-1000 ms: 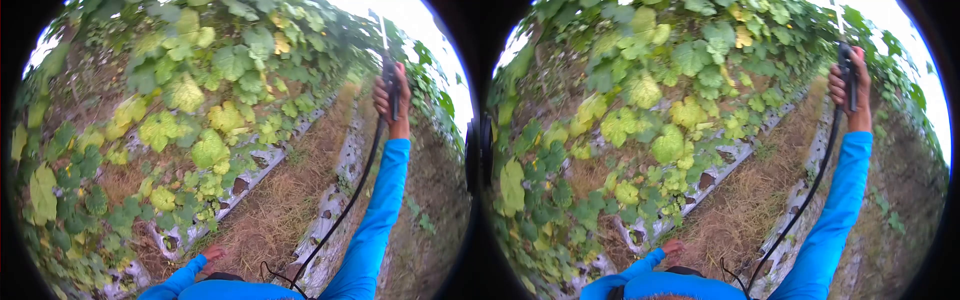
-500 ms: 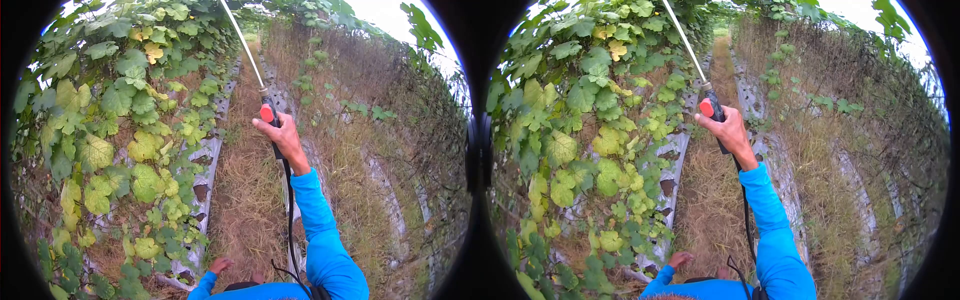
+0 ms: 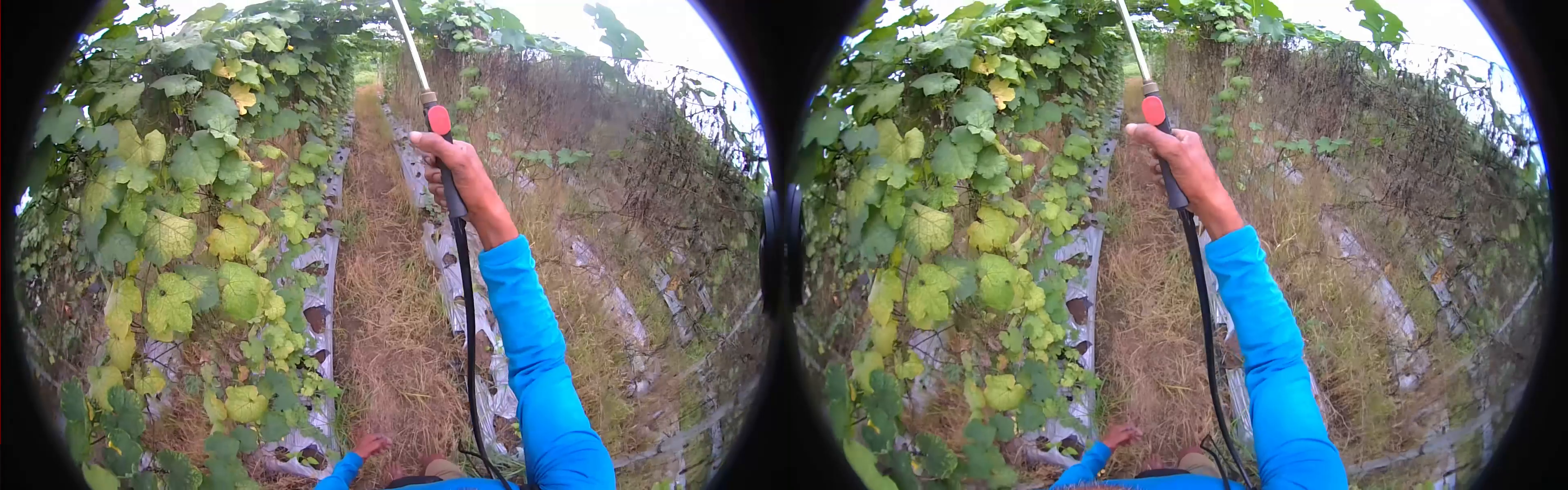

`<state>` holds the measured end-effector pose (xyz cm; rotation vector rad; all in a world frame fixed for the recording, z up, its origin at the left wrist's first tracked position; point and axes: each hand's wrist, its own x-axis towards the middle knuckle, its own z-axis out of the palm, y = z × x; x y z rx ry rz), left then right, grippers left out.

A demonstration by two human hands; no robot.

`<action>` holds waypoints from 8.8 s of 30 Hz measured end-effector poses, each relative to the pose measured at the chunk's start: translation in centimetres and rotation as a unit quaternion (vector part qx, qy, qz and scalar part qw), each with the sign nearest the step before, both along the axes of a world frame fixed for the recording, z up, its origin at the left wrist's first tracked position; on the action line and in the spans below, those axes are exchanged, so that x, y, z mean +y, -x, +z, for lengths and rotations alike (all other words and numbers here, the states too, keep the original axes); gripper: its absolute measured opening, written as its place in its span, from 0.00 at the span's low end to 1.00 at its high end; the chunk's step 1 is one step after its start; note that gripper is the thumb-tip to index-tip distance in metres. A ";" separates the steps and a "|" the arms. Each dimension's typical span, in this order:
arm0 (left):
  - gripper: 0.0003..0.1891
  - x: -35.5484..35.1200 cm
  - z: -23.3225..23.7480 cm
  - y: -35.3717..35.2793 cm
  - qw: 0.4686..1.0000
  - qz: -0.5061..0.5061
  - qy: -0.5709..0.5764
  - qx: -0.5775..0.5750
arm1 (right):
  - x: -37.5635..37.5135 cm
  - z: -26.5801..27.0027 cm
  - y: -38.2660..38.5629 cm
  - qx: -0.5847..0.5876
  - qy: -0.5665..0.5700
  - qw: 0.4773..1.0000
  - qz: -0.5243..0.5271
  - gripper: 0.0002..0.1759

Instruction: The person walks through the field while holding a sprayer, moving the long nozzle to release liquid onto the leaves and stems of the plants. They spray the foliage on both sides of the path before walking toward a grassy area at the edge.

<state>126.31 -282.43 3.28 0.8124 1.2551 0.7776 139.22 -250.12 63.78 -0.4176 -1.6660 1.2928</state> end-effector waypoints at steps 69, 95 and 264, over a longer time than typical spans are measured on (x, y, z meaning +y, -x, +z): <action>0.15 -72.6 2.0 -55.3 0.993 -0.084 0.084 -0.022 | -96.5 -18.0 -80.0 -0.134 0.025 0.846 -0.515 0.18; 0.15 -108.0 1.7 -67.1 0.995 -0.038 0.096 -0.003 | -120.4 -10.7 -100.9 0.031 0.052 0.814 -0.577 0.20; 0.14 -277.9 4.0 -138.9 0.999 -0.015 0.032 0.019 | -286.6 -24.4 -148.8 -0.061 0.029 0.965 -0.252 0.19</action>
